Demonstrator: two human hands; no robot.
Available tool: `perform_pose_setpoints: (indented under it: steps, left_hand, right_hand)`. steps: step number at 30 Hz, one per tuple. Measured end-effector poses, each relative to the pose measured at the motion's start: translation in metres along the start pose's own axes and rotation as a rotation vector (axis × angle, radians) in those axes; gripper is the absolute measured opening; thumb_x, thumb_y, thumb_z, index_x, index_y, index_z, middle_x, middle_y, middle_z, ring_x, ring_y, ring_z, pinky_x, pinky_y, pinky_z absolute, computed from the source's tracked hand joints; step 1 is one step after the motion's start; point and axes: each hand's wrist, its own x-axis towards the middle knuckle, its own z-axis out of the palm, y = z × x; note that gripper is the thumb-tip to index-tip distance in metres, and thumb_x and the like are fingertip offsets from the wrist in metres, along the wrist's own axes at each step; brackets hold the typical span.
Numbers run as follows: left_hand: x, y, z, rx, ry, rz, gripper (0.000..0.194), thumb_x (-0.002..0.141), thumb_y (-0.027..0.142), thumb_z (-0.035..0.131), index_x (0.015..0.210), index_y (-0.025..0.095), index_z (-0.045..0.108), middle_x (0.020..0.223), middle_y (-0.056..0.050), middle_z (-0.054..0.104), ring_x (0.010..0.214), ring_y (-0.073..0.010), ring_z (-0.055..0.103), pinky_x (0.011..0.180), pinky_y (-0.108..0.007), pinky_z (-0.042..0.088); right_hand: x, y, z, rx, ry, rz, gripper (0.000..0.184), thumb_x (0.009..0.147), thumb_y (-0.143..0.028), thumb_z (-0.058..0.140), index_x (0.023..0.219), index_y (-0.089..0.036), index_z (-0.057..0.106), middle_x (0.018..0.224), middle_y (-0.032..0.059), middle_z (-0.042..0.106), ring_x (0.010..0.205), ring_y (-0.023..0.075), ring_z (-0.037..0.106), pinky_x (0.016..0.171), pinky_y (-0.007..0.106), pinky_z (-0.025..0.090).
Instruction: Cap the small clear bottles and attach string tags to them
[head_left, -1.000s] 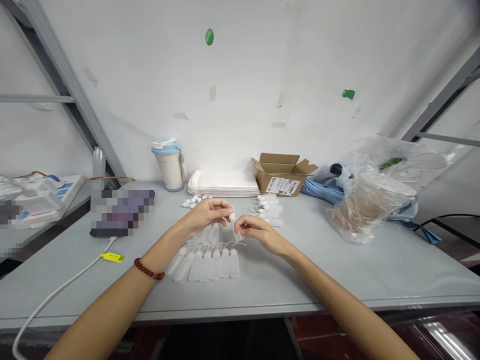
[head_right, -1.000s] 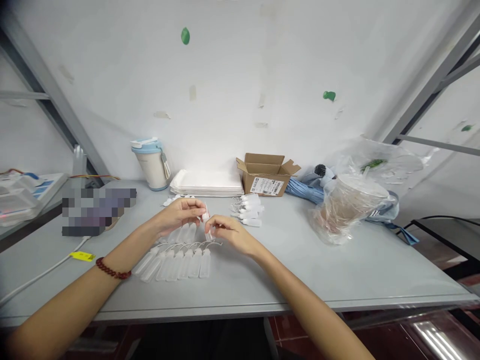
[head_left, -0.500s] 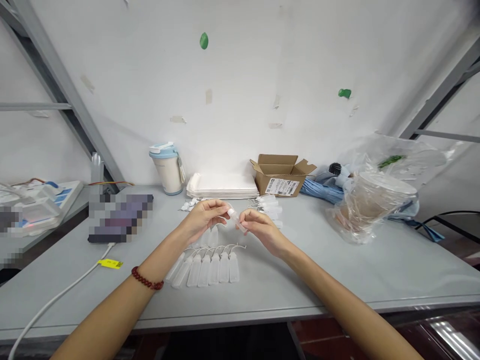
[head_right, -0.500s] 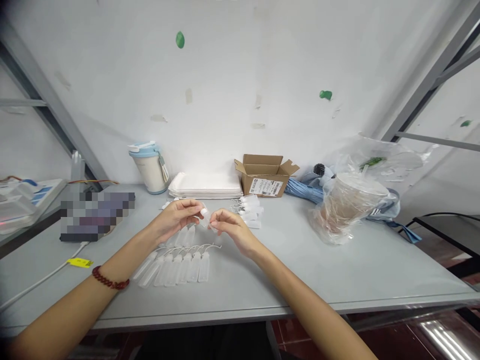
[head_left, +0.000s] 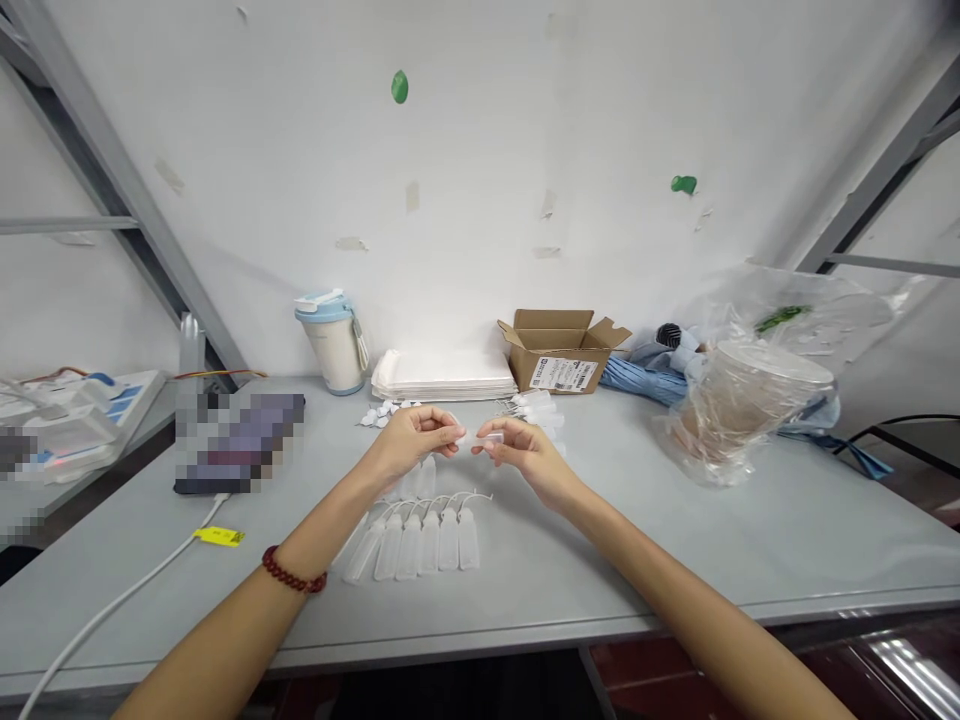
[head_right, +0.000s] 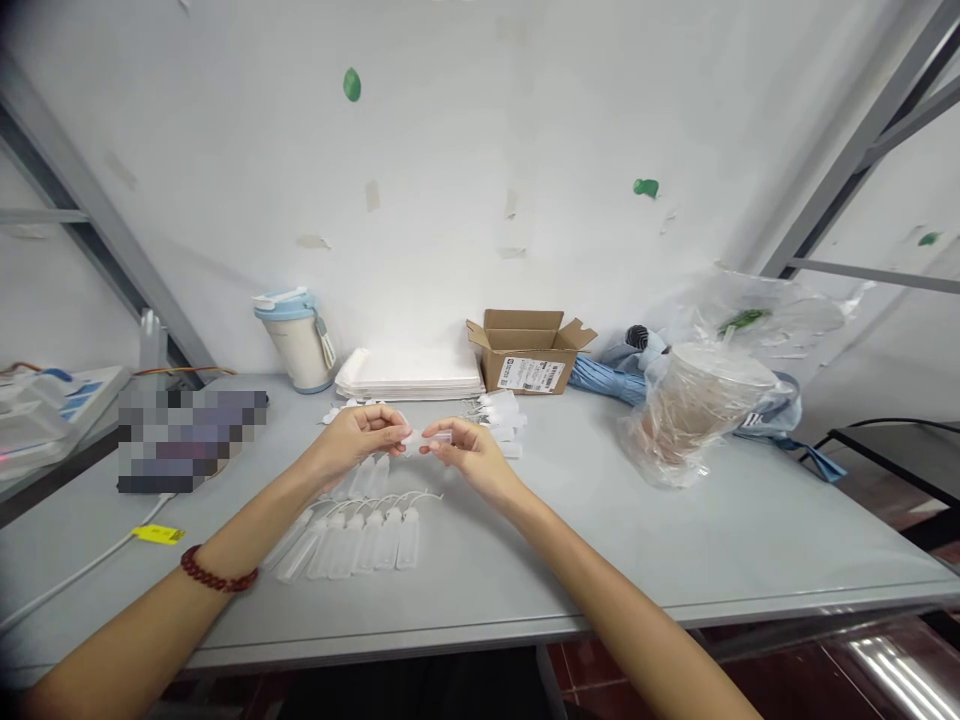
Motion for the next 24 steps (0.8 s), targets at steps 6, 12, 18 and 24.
perform_pose_setpoints:
  steps: [6,12,18,24]
  left_hand:
    - [-0.0023,0.0022,0.0029,0.049,0.021,0.029,0.025,0.061,0.033,0.077,0.069,0.015,0.063,0.067,0.000,0.063,0.063,-0.0147,0.061,0.068,-0.032,0.052]
    - [-0.0035,0.0014,0.0041,0.118,-0.010,0.068,0.025,0.064,0.034,0.076,0.074,0.015,0.064,0.069,-0.002,0.065,0.069,-0.0159,0.062,0.073,-0.032,0.051]
    - [-0.0048,0.0030,0.0035,0.059,-0.136,-0.054,0.036,0.076,0.049,0.063,0.082,0.013,0.064,0.083,-0.009,0.069,0.076,-0.0184,0.065,0.075,-0.034,0.052]
    - [-0.0065,0.0043,0.0032,0.078,-0.257,-0.143,0.046,0.080,0.056,0.054,0.076,0.011,0.064,0.073,-0.008,0.066,0.062,-0.0157,0.062,0.062,-0.031,0.051]
  right_hand:
    - [0.0006,0.0016,0.0005,0.024,0.016,0.028,0.021,0.074,-0.035,0.066,0.086,-0.018,0.064,0.074,0.0025,0.065,0.081,0.0183,0.064,0.063,0.027,0.037]
    - [0.0011,0.0011,0.0005,0.061,0.026,0.051,0.023,0.074,-0.036,0.065,0.088,-0.018,0.063,0.072,0.0038,0.067,0.075,0.0163,0.061,0.062,0.028,0.037]
    - [0.0007,0.0012,0.0008,0.059,0.062,0.023,0.026,0.074,-0.039,0.065,0.090,-0.019,0.060,0.066,0.0009,0.065,0.065,0.0136,0.055,0.061,0.027,0.037]
    - [0.0016,0.0038,0.0007,0.045,0.061,0.006,0.027,0.073,-0.040,0.066,0.087,-0.021,0.053,0.058,-0.0022,0.060,0.066,0.0148,0.055,0.059,0.026,0.036]
